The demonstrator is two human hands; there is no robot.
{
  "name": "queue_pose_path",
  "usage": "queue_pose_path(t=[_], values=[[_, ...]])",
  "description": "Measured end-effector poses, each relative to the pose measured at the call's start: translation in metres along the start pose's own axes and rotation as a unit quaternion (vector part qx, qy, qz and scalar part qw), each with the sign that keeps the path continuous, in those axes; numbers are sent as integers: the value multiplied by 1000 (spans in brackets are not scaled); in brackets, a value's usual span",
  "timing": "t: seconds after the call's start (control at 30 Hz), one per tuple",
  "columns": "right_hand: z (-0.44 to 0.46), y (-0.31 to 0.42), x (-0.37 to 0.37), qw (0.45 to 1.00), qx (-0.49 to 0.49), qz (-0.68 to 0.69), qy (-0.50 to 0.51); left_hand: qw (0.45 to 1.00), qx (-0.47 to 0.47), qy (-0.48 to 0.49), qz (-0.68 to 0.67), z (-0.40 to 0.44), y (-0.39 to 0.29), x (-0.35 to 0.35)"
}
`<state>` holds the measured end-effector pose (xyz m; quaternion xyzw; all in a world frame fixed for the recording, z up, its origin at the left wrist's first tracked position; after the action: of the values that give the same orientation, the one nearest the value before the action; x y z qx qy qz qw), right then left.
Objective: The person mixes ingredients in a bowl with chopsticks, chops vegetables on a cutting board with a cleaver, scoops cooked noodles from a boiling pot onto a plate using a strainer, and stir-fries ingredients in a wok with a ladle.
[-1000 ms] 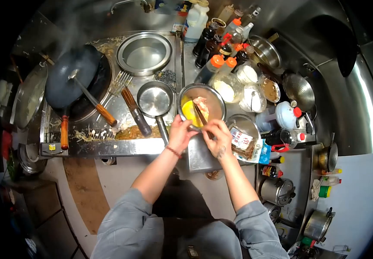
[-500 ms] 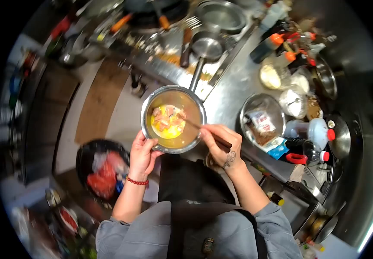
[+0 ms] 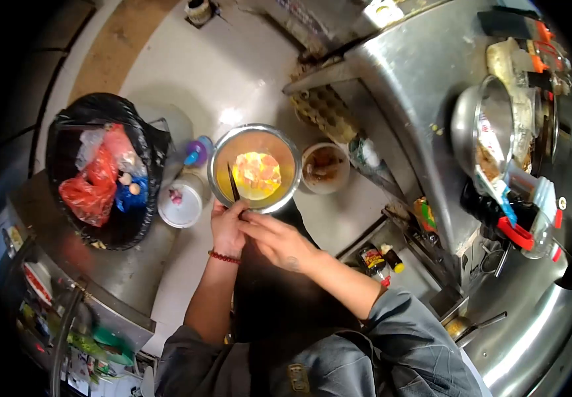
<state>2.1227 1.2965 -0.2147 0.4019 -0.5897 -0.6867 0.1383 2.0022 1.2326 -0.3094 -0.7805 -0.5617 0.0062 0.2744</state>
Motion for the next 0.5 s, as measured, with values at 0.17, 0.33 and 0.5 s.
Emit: queue_pose_path(t=[0.17, 0.33, 0.5], values=[[-107, -210, -58, 863, 394, -13, -317, 999, -7, -6, 54, 51, 46, -21], [-177, -439, -118, 460, 625, 324, -542, 989, -5, 81, 120, 111, 99, -36], [-199, -524, -147, 365, 524, 634, -436, 988, 4, 113, 106, 145, 152, -4]])
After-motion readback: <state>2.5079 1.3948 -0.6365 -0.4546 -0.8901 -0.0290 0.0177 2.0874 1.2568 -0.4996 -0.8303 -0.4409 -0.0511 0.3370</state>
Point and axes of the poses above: each hand's wrist, its own z-axis towards the middle knuckle, its own x-axis out of the palm, y = z × x, the point moved 2 cm from there along z, towards the middle knuckle, and after that the axes turned 4 degrees about -y, right-handed, at the moved point
